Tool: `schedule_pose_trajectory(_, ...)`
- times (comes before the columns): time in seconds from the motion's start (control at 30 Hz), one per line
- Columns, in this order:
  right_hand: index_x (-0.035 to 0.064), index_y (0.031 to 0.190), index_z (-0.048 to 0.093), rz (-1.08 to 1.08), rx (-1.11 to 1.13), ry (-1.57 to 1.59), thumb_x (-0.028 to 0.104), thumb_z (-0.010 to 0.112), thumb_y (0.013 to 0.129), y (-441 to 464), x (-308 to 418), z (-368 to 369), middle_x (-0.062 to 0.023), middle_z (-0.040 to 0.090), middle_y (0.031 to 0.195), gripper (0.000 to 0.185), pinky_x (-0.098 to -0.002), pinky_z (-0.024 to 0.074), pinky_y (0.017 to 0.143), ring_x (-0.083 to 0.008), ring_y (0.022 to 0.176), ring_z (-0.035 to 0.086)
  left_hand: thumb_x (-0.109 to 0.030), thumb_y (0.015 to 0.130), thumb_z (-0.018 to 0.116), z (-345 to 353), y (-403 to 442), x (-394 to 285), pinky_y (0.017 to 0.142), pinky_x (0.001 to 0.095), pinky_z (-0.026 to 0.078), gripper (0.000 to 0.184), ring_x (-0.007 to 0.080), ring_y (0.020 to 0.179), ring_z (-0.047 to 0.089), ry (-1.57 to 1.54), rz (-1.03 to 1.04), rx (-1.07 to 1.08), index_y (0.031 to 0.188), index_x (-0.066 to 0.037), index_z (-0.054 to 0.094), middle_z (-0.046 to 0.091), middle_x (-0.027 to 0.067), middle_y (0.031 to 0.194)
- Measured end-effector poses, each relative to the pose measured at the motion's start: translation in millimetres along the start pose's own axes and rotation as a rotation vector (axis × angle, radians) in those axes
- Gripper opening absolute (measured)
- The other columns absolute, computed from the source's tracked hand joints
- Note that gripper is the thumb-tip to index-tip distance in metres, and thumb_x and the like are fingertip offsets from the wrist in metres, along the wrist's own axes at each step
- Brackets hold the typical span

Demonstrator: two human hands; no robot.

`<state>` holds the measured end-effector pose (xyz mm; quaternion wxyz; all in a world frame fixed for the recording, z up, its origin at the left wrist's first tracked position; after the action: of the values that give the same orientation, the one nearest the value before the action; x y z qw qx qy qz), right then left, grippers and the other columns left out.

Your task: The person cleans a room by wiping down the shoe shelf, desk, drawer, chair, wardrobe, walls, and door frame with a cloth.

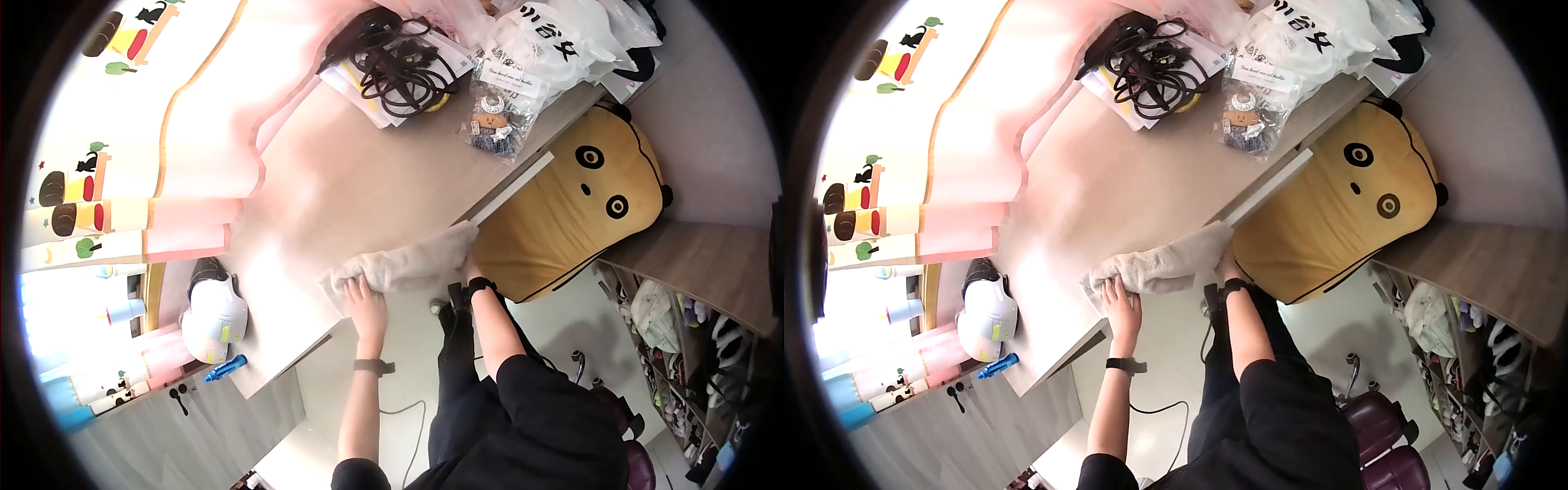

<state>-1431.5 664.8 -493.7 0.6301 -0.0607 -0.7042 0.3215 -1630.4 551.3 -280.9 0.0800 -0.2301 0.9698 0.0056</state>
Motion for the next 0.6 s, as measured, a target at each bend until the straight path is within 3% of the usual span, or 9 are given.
schedule_pose_trajectory(0.07, 0.0014, 0.129, 0.038, 0.074, 0.003, 0.132, 0.023, 0.052, 0.089, -19, -22, -14, -0.0168, 0.042, 0.132, 0.048, -0.038, 0.0315, 0.102, -0.0252, 0.121, 0.041, -0.01, 0.079, 0.058, 0, 0, -12, 0.098, 0.0498, 0.034, 0.052, 0.0413, 0.125, 0.032, 0.018, 0.049, 0.007, 0.128, -0.003, 0.04, 0.037, 0.0228, 0.132)
schedule_pose_trajectory(0.1, 0.0015, 0.129, 0.038, 0.113, 0.0, 0.203, 0.023, 0.051, 0.089, -32, -33, -23, -0.0168, 0.042, 0.132, 0.048, -0.0381, 0.0313, 0.102, -0.0253, 0.121, 0.041, 0.001, 0.07, 0.059, -5, -1, -26, 0.103, 0.0495, 0.026, 0.054, 0.0393, 0.124, 0.032, -0.07, 0.076, -0.025, 0.121, -0.003, 0.044, 0.037, 0.0205, 0.128)
schedule_pose_trajectory(0.13, 0.0017, 0.129, 0.038, 0.152, -0.007, 0.276, 0.024, 0.051, 0.089, -44, -45, -30, -0.0168, 0.042, 0.132, 0.048, -0.0383, 0.0312, 0.102, -0.0255, 0.121, 0.041, 0.001, 0.07, 0.059, 1, -2, -32, 0.103, 0.0495, 0.026, 0.054, 0.0393, 0.124, 0.032, -0.084, 0.087, -0.014, 0.121, -0.003, 0.044, 0.037, 0.0205, 0.128)
schedule_pose_trajectory(0.2, 0.002, 0.13, 0.037, 0.209, -0.046, 0.423, 0.025, 0.05, 0.089, -69, -67, -44, -0.0168, 0.041, 0.133, 0.048, -0.0385, 0.031, 0.102, -0.0257, 0.121, 0.041, 0.004, 0.066, 0.058, 10, -7, -65, 0.102, 0.0487, 0.027, 0.048, 0.0379, 0.122, 0.033, -0.113, 0.32, -0.03, 0.112, -0.004, 0.049, 0.039, 0.0173, 0.126)
schedule_pose_trajectory(0.27, 0.0024, 0.13, 0.037, 0.248, -0.104, 0.557, 0.026, 0.05, 0.09, -92, -92, -55, -0.0167, 0.041, 0.133, 0.049, -0.0388, 0.0308, 0.102, -0.0259, 0.121, 0.041, 0.006, 0.062, 0.057, 18, -16, -99, 0.101, 0.0481, 0.029, 0.042, 0.0362, 0.12, 0.036, -0.206, 0.403, -0.037, 0.102, -0.004, 0.054, 0.043, 0.0145, 0.121)
schedule_pose_trajectory(0.33, 0.0027, 0.131, 0.037, 0.265, -0.172, 0.673, 0.027, 0.049, 0.09, -113, -113, -65, -0.0167, 0.041, 0.133, 0.049, -0.0391, 0.0305, 0.102, -0.0261, 0.121, 0.041, 0.004, 0.066, 0.052, 24, -30, -143, 0.097, 0.047, 0.034, 0.03, 0.0355, 0.111, 0.044, -0.322, 0.574, 0.061, 0.096, -0.001, 0.055, 0.05, 0.0157, 0.112)
schedule_pose_trajectory(0.47, 0.0034, 0.132, 0.036, 0.25, -0.323, 0.858, 0.03, 0.048, 0.091, -158, -146, -85, -0.0166, 0.04, 0.134, 0.05, -0.0397, 0.0301, 0.102, -0.0266, 0.121, 0.041, 0.003, 0.065, 0.051, 50, -76, -177, 0.092, 0.0425, 0.038, 0.036, 0.0359, 0.102, 0.048, -0.526, 0.644, 0.149, 0.101, -0.001, 0.054, 0.053, 0.0164, 0.107)
schedule_pose_trajectory(0.53, 0.0037, 0.132, 0.036, 0.22, -0.401, 0.934, 0.031, 0.047, 0.091, -181, -159, -97, -0.0166, 0.04, 0.134, 0.051, -0.04, 0.0298, 0.103, -0.0268, 0.121, 0.041, -0.001, 0.065, 0.053, 69, -98, -185, 0.088, 0.0431, 0.039, 0.04, 0.0368, 0.101, 0.048, -0.56, 0.634, 0.365, 0.106, 0.0, 0.051, 0.052, 0.018, 0.108)
schedule_pose_trajectory(0.6, 0.004, 0.133, 0.035, 0.18, -0.481, 0.997, 0.032, 0.047, 0.091, -203, -173, -109, -0.0166, 0.04, 0.135, 0.051, -0.0403, 0.0296, 0.103, -0.027, 0.122, 0.041, -0.004, 0.066, 0.055, 76, -120, -188, 0.086, 0.0434, 0.039, 0.048, 0.0376, 0.099, 0.048, -0.582, 0.666, 0.432, 0.113, 0.002, 0.046, 0.051, 0.0202, 0.111)
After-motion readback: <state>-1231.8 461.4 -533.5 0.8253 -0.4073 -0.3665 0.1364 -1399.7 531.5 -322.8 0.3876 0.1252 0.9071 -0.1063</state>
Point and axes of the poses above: each hand's wrist, its own y-axis towards the middle knuckle, its own z-axis out of the palm, x = y × z, the point moved 10 cm from there along y, towards the middle knuckle
